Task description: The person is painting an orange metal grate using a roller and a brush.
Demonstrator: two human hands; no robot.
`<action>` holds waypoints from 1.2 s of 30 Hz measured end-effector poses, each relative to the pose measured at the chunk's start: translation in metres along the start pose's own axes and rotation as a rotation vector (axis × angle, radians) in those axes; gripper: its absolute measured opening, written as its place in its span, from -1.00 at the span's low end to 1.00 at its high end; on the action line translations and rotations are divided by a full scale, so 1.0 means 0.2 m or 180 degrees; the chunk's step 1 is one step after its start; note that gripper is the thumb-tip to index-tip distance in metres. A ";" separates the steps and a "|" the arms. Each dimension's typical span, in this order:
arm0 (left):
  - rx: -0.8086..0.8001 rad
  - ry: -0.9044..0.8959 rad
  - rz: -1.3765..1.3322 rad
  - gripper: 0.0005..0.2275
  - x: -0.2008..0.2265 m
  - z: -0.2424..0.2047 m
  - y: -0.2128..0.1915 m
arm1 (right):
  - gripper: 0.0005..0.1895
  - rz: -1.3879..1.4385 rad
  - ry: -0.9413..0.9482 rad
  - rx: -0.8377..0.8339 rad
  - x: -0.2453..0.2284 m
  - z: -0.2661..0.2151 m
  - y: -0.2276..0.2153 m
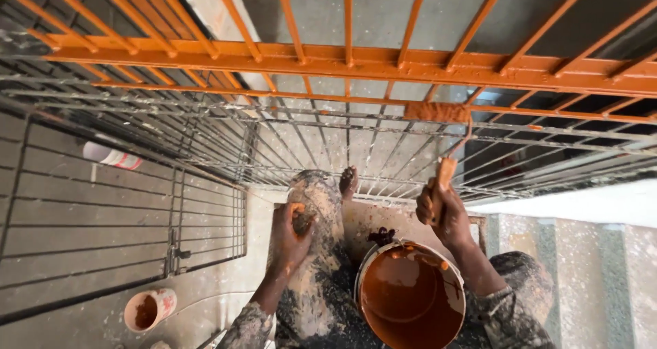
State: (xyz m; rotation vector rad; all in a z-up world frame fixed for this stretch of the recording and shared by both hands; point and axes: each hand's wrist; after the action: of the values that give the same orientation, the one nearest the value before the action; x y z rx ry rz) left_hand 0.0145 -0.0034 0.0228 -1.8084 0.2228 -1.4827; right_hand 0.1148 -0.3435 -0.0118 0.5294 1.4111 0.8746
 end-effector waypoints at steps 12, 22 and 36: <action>-0.0017 -0.0061 0.0162 -0.64 0.06 -0.01 -0.03 | -0.78 0.0221 -0.0067 0.0325 0.04 0.09 -0.01; -0.0073 -0.0416 0.0236 -0.64 0.07 0.00 -0.01 | -0.74 0.0287 -0.0357 0.0285 -0.12 0.10 0.10; -0.0022 -0.0230 0.0063 -0.66 -0.05 0.01 0.03 | -0.72 0.0455 -0.0256 0.0516 -0.12 0.02 -0.34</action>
State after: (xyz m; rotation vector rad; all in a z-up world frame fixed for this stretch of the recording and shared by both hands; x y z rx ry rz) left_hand 0.0147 -0.0013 0.0102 -1.8566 0.2095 -1.4016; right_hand 0.1351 -0.4017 -0.0497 0.7885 1.3900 0.8468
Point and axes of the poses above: each hand's wrist, its own z-axis towards the middle knuckle, its own y-axis out of the palm, x = y × z, and after that the axes turned 15 degrees about -y, right-handed
